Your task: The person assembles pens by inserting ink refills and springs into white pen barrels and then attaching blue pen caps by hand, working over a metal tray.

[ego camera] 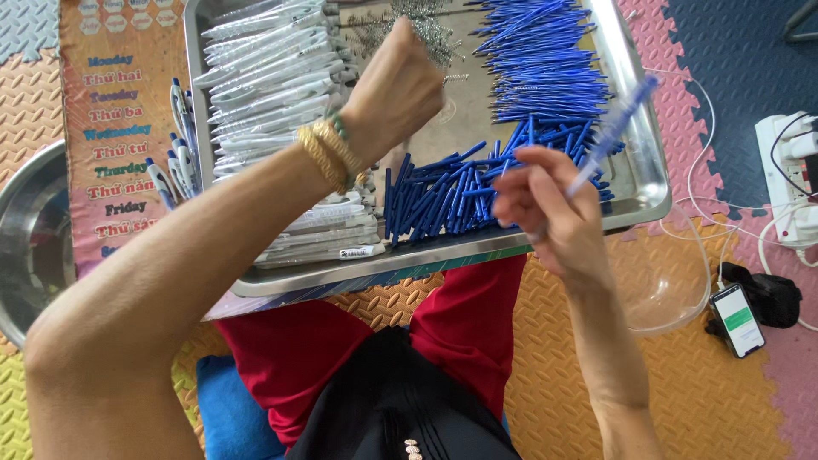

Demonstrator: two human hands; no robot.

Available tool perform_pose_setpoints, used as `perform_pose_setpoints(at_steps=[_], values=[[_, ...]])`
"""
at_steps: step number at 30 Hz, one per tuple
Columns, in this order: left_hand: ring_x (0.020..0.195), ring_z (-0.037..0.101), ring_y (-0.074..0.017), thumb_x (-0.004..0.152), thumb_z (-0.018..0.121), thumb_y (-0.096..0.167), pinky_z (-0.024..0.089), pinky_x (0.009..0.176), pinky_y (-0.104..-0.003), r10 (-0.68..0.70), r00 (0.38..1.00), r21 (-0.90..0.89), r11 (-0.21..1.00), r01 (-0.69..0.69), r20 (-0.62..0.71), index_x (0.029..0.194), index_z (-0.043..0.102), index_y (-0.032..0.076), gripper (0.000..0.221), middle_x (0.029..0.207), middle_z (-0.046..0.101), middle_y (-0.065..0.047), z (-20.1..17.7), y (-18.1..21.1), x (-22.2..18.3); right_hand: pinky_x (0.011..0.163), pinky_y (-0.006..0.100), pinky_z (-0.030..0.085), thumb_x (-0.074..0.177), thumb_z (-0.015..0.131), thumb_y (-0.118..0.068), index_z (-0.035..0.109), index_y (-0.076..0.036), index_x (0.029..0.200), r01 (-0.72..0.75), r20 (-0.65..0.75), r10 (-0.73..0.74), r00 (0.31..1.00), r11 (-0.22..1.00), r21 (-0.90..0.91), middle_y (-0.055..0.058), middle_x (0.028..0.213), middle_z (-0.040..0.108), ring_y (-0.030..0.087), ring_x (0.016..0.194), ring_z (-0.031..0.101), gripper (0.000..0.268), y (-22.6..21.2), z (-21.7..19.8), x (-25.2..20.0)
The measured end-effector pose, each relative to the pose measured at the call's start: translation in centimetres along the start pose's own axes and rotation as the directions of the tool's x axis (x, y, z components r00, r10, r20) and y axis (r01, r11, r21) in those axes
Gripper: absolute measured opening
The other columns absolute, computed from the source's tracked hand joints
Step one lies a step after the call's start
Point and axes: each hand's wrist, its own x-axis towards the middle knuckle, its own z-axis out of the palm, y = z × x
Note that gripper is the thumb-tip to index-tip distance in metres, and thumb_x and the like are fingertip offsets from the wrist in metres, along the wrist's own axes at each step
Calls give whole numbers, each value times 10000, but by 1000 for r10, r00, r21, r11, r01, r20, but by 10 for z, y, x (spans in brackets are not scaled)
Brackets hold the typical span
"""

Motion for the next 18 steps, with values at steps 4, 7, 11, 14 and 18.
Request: perform_pose_setpoints(at_steps=[4,7,11,14,18], values=[[629,392,-112,1115,704,446,422,813,-316,38,999,-12,999,-37,30,667,544,261,510,581,322,96,-17,-11,6,725,293,672,1213,507,-99,644,-36,1367,77,44,-77,996,997,-13,162,1098,793,238,845,792,215,1,-11,-30],[653,434,-115,1117,716,389,400,758,-323,43,995,-61,997,-38,93,681,630,300,453,595,405,117,-10,-16,7,697,307,634,1186,512,-147,642,-12,1250,65,68,-52,996,978,-199,158,1012,751,239,763,750,198,3,-7,-46],[585,576,-52,900,816,151,456,571,-290,-275,931,-279,938,205,-240,572,590,344,442,567,555,151,37,-40,-20,707,256,551,1167,503,-482,742,-116,1005,150,398,20,917,908,-391,21,828,715,108,727,689,466,16,-20,-67],[477,495,-103,1218,844,253,540,659,-354,-379,900,-703,700,126,-216,921,734,209,321,522,457,96,40,-62,-105,704,257,564,1093,599,-430,812,-117,1010,136,438,139,888,830,-541,24,906,794,111,739,725,388,34,-37,-93],[798,732,-279,1166,784,151,633,908,-455,-505,854,-913,396,103,-123,1266,842,12,181,1045,814,-186,70,-43,-186,814,321,567,1070,652,-284,855,-96,992,72,365,235,901,747,-661,-9,735,759,130,731,769,287,85,-58,-119]])
